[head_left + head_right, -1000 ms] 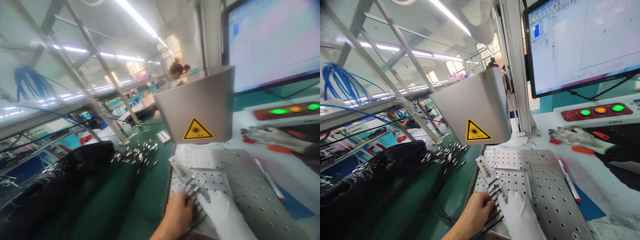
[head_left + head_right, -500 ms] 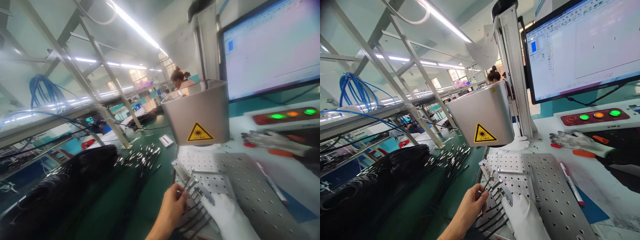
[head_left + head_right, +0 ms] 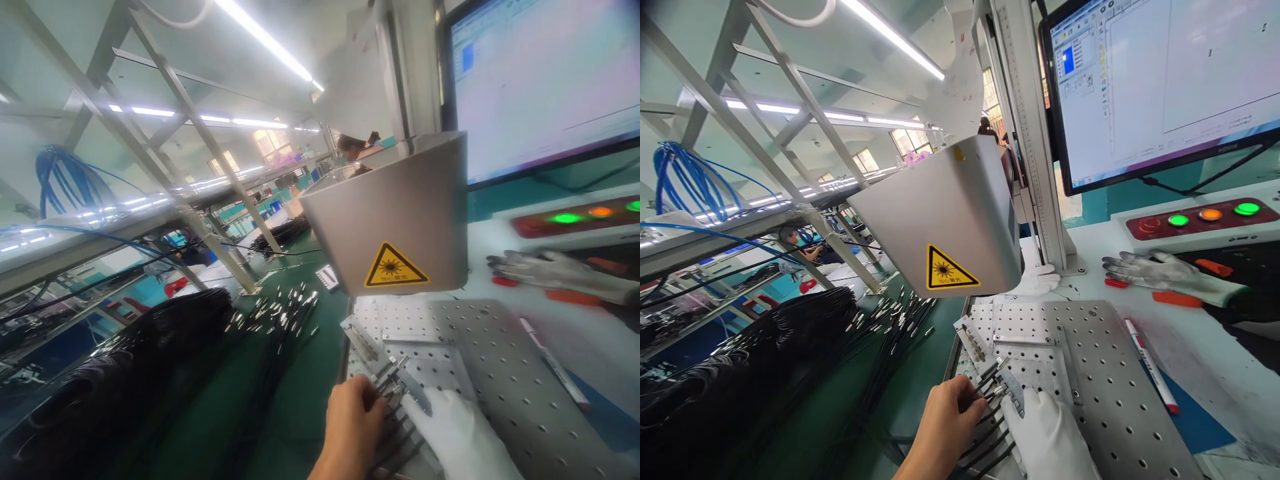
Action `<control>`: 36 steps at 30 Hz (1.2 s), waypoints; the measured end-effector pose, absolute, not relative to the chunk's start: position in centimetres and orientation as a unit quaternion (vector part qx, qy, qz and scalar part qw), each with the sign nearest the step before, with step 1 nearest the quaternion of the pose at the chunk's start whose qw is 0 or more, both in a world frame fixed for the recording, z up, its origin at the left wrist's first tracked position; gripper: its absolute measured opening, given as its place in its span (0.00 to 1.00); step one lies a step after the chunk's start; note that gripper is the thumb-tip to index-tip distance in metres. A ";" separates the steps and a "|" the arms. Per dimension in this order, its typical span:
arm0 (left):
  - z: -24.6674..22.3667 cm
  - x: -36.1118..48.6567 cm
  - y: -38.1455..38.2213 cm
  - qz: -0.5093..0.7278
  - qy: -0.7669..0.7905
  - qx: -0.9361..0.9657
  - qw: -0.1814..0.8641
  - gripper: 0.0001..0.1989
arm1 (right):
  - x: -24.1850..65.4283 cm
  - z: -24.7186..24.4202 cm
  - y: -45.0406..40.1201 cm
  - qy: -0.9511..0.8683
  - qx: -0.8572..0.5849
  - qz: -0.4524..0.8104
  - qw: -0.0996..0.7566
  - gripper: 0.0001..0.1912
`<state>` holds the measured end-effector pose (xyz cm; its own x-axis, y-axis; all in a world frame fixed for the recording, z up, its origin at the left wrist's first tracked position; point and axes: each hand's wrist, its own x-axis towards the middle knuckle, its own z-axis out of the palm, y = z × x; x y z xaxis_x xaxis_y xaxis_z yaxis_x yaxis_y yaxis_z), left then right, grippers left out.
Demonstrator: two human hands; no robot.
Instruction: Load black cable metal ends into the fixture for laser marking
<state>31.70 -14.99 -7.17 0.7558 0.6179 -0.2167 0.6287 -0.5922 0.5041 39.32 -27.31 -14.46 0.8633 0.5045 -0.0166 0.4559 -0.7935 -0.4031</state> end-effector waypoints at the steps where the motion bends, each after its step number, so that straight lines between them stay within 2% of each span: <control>1: -7.1 31.8 -15.1 -0.016 0.355 0.895 0.269 0.05 | 39.3 -14.4 -27.3 -0.251 -0.945 0.064 0.198 0.18; 12: -7.1 32.3 -14.8 -0.046 0.343 0.894 0.285 0.06 | 39.8 -13.6 -26.6 -0.237 -0.947 0.089 0.195 0.21; 20: -7.5 32.6 -14.2 -0.049 0.339 0.872 0.349 0.07 | 40.1 -14.0 -26.8 -0.324 -0.928 0.078 0.167 0.15; 25: -7.4 32.4 -13.9 -0.055 0.326 0.862 0.385 0.06 | 40.5 -14.0 -26.8 -0.303 -0.935 0.068 0.169 0.19; 30: -6.2 31.5 -13.3 0.030 0.289 0.855 0.429 0.03 | 40.6 -13.9 -26.6 -0.300 -0.936 0.048 0.179 0.19; 33: -5.7 30.9 -12.6 0.051 0.253 0.824 0.504 0.10 | 40.7 -14.4 -26.3 -0.296 -0.935 0.045 0.189 0.19; 35: -5.6 30.5 -12.5 0.060 0.256 0.836 0.482 0.11 | 40.8 -14.9 -26.1 -0.287 -0.937 0.058 0.189 0.21; 36: -5.6 30.3 -12.6 0.068 0.263 0.859 0.434 0.11 | 40.9 -15.1 -26.0 -0.281 -0.939 0.069 0.187 0.22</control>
